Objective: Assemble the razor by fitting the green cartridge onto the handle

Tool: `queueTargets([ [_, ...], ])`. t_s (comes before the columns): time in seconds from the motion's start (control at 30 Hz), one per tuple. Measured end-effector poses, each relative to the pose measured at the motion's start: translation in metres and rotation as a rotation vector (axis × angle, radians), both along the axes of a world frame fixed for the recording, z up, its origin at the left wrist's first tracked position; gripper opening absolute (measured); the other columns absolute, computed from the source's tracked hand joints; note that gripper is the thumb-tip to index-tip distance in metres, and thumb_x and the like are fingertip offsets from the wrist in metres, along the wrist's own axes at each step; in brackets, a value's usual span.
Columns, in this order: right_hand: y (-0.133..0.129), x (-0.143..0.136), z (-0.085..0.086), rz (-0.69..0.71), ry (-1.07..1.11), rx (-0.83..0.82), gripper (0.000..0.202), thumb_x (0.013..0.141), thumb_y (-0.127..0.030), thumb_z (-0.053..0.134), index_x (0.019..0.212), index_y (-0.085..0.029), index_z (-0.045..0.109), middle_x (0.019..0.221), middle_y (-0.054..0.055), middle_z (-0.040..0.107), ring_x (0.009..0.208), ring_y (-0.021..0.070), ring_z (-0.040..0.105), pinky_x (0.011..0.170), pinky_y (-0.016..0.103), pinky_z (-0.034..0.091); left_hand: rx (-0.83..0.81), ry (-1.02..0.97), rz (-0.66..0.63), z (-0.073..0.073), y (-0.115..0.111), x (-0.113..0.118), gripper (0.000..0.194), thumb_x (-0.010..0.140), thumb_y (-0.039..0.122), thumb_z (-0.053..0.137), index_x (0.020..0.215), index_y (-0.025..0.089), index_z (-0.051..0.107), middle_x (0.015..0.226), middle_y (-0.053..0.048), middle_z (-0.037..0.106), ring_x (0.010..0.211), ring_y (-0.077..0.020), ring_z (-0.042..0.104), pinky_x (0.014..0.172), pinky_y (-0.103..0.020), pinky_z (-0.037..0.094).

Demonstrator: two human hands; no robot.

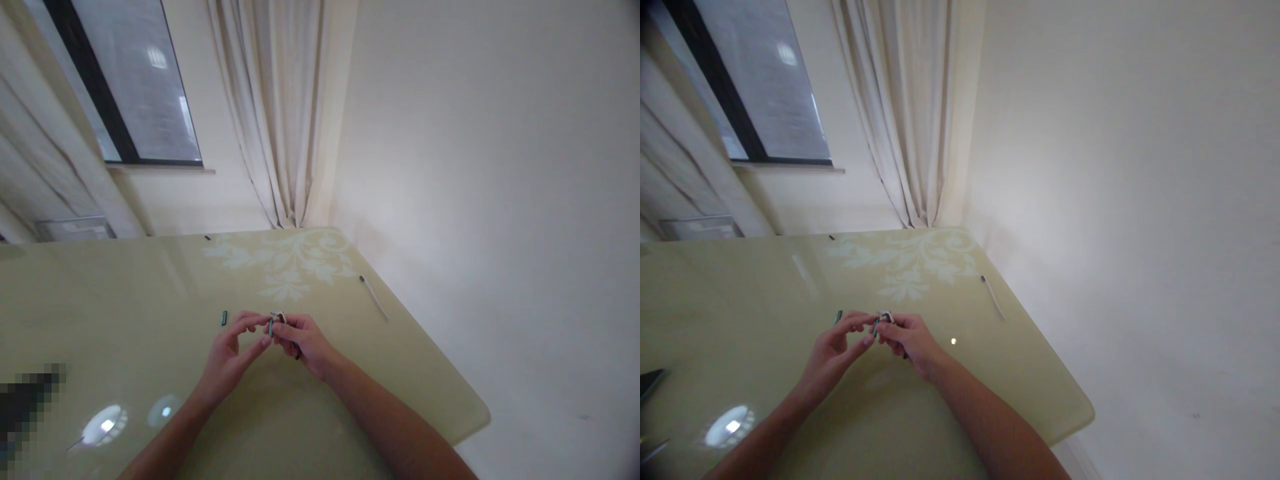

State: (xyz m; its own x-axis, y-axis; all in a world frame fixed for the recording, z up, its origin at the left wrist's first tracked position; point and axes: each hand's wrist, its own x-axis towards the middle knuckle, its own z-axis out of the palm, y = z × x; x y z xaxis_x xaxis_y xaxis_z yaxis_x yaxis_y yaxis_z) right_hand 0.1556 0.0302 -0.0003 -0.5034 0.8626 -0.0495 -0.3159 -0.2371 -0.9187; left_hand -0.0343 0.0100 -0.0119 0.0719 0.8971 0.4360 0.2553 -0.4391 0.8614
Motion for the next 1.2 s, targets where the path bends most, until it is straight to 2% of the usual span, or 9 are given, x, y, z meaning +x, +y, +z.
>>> queueTargets([
  [0.13, -0.004, -0.002, 0.000, 0.033, 0.085, -0.123, 0.040, 0.072, -0.049, 0.089, 0.085, -0.014, 0.074, 0.062, -0.006, 0.048, 0.049, 0.0046, 0.030, 0.049, 0.026, 0.011, 0.061, -0.009, -0.020, -0.005, -0.002, -0.002, 0.029, 0.087, 0.036, 0.080, 0.113, 0.026, 0.077, 0.107, -0.007, 0.071, 0.098, -0.0213, 0.061, 0.086, -0.033, 0.049],
  [0.23, -0.006, -0.002, 0.000, 0.053, 0.079, -0.124, 0.040, 0.071, -0.049, 0.090, 0.082, -0.014, 0.073, 0.058, -0.006, 0.046, 0.049, 0.0052, 0.030, 0.050, 0.027, 0.012, 0.091, 0.014, -0.039, -0.003, -0.003, -0.003, 0.032, 0.084, 0.034, 0.083, 0.114, 0.028, 0.077, 0.107, -0.006, 0.071, 0.097, -0.0205, 0.062, 0.087, -0.032, 0.049],
  [0.4, -0.007, 0.000, 0.002, 0.039, -0.001, -0.047, 0.038, 0.074, -0.051, 0.087, 0.084, -0.015, 0.076, 0.054, -0.008, 0.041, 0.049, 0.0065, 0.028, 0.050, 0.028, 0.014, 0.098, 0.093, -0.038, 0.007, -0.006, -0.005, 0.035, 0.079, 0.036, 0.087, 0.112, 0.028, 0.079, 0.103, -0.006, 0.071, 0.090, -0.0200, 0.062, 0.083, -0.032, 0.051],
  [0.47, -0.007, 0.000, 0.003, 0.032, -0.036, 0.003, 0.041, 0.078, -0.055, 0.083, 0.086, -0.015, 0.077, 0.058, -0.006, 0.046, 0.050, 0.0066, 0.029, 0.050, 0.027, 0.016, 0.079, 0.094, -0.017, 0.009, -0.007, -0.006, 0.034, 0.079, 0.036, 0.086, 0.111, 0.027, 0.079, 0.102, -0.006, 0.071, 0.088, -0.0198, 0.061, 0.082, -0.032, 0.050],
  [0.57, -0.005, 0.002, 0.004, 0.006, -0.059, 0.125, 0.051, 0.090, -0.065, 0.066, 0.091, -0.015, 0.078, 0.070, 0.000, 0.057, 0.053, 0.0078, 0.034, 0.050, 0.027, 0.020, 0.010, -0.031, -0.009, 0.011, -0.006, -0.006, 0.029, 0.083, 0.039, 0.082, 0.109, 0.026, 0.080, 0.098, -0.006, 0.071, 0.088, -0.0198, 0.061, 0.083, -0.032, 0.050],
  [0.63, -0.004, 0.003, 0.005, -0.007, -0.073, 0.215, 0.055, 0.095, -0.066, 0.058, 0.092, -0.015, 0.078, 0.071, 0.001, 0.057, 0.055, 0.0090, 0.035, 0.052, 0.027, 0.021, -0.057, -0.148, -0.028, 0.010, -0.005, -0.006, 0.030, 0.085, 0.042, 0.080, 0.108, 0.024, 0.081, 0.096, -0.007, 0.070, 0.087, -0.0203, 0.061, 0.082, -0.033, 0.050],
  [0.83, -0.007, 0.007, 0.006, -0.009, -0.148, 0.375, 0.052, 0.098, -0.061, 0.059, 0.075, -0.016, 0.070, 0.060, -0.004, 0.040, 0.057, 0.0107, 0.034, 0.056, 0.028, 0.023, -0.141, -0.306, -0.051, 0.004, -0.004, -0.005, 0.033, 0.081, 0.041, 0.084, 0.110, 0.025, 0.082, 0.096, -0.006, 0.070, 0.085, -0.0195, 0.062, 0.079, -0.032, 0.049],
  [1.2, -0.007, 0.008, 0.010, -0.061, -0.241, 0.486, 0.048, 0.097, -0.058, 0.061, 0.073, -0.017, 0.067, 0.064, -0.003, 0.046, 0.062, 0.0121, 0.039, 0.061, 0.028, 0.028, -0.127, -0.284, -0.065, 0.010, -0.006, -0.004, 0.031, 0.079, 0.040, 0.086, 0.106, 0.024, 0.084, 0.093, -0.007, 0.070, 0.086, -0.0202, 0.062, 0.079, -0.031, 0.049],
])
